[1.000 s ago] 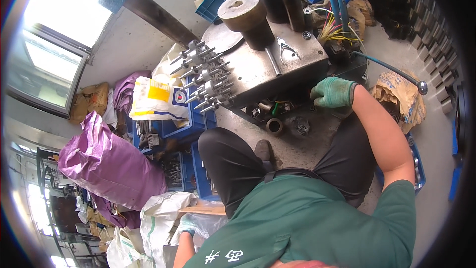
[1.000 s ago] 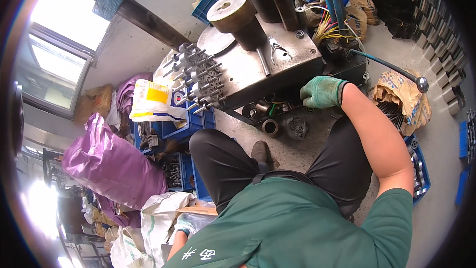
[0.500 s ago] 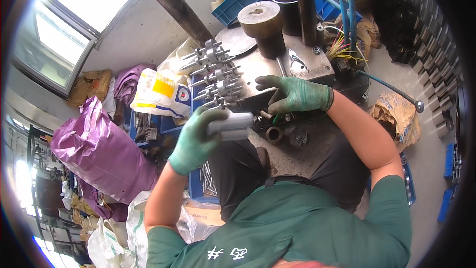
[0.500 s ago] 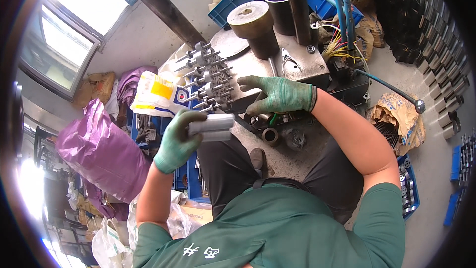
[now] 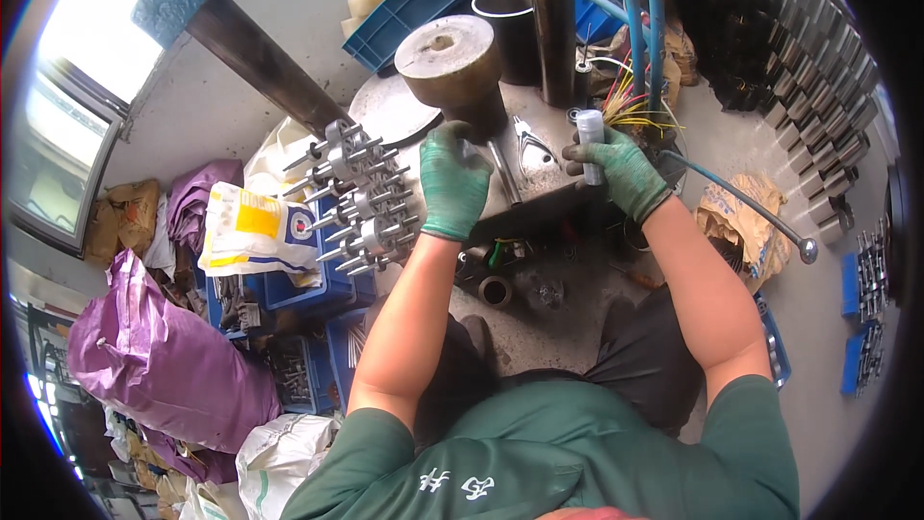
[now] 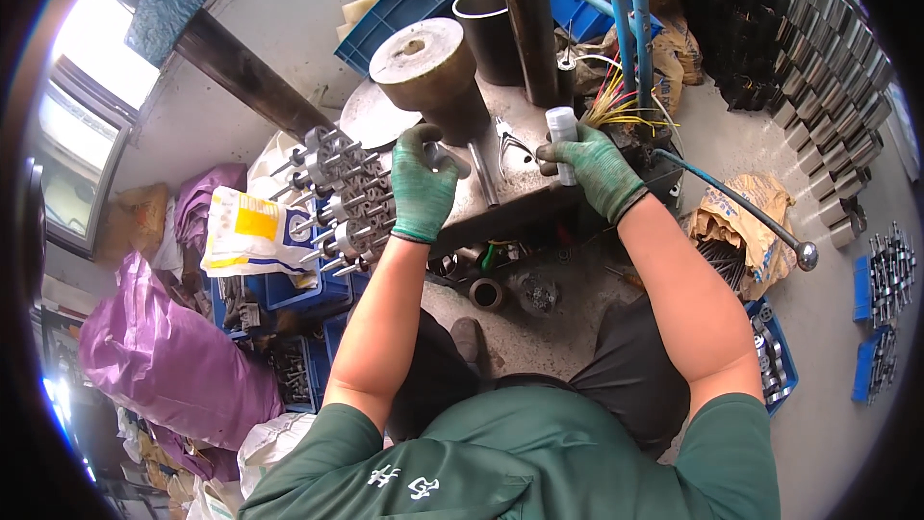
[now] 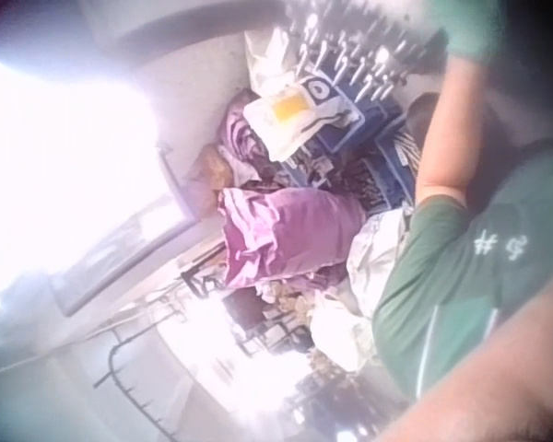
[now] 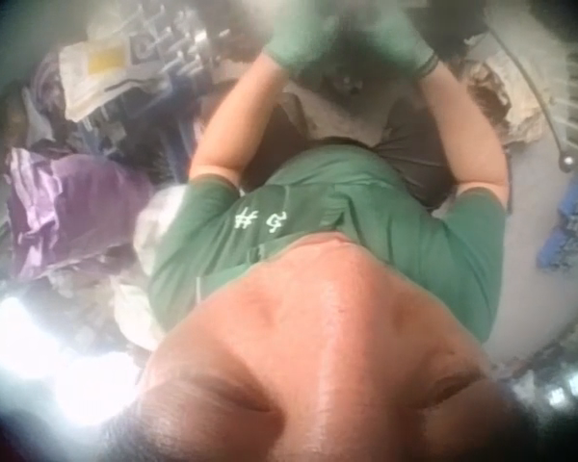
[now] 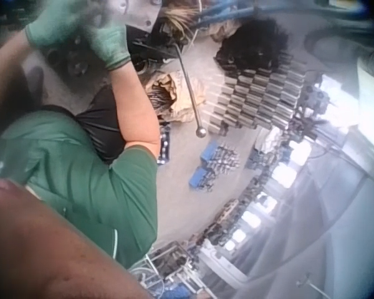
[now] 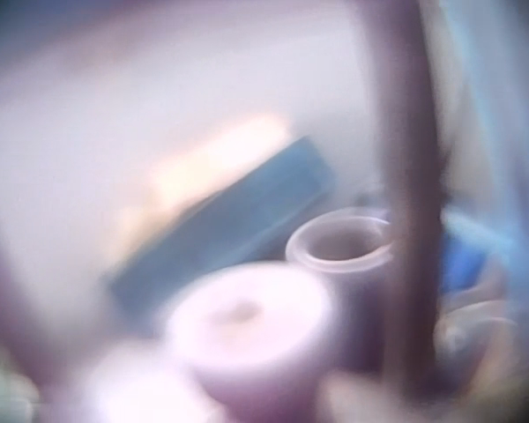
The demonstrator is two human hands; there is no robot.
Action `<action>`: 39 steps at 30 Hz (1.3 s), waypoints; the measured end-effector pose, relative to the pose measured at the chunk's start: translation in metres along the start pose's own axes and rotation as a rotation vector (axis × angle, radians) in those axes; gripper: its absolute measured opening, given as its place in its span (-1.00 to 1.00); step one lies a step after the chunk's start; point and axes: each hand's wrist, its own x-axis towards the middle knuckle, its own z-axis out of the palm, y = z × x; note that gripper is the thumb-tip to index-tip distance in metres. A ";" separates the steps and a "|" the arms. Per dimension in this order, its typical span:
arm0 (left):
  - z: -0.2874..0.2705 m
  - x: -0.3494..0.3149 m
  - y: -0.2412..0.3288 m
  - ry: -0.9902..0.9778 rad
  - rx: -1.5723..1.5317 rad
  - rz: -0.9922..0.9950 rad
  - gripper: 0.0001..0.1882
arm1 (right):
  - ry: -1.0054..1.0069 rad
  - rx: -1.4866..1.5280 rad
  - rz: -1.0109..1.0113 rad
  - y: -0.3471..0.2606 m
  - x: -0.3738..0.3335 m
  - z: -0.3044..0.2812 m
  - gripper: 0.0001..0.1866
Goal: The person places metal rods into a vertical press machine, inserts a round component, and uses a metal rod and a lever to press the parts together before removing the assembled unit.
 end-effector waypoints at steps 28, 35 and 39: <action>-0.018 -0.044 0.053 -0.346 -0.534 -0.183 -0.71 | -0.412 -0.534 -0.055 0.009 -0.049 0.082 -0.62; -0.020 -0.039 0.052 -0.109 -0.313 0.270 -0.88 | -0.490 -0.284 0.054 0.018 -0.043 0.082 -0.49; -0.032 -0.031 0.050 -0.010 -0.258 0.337 -0.87 | -0.625 -0.129 0.176 0.024 -0.025 0.073 -0.40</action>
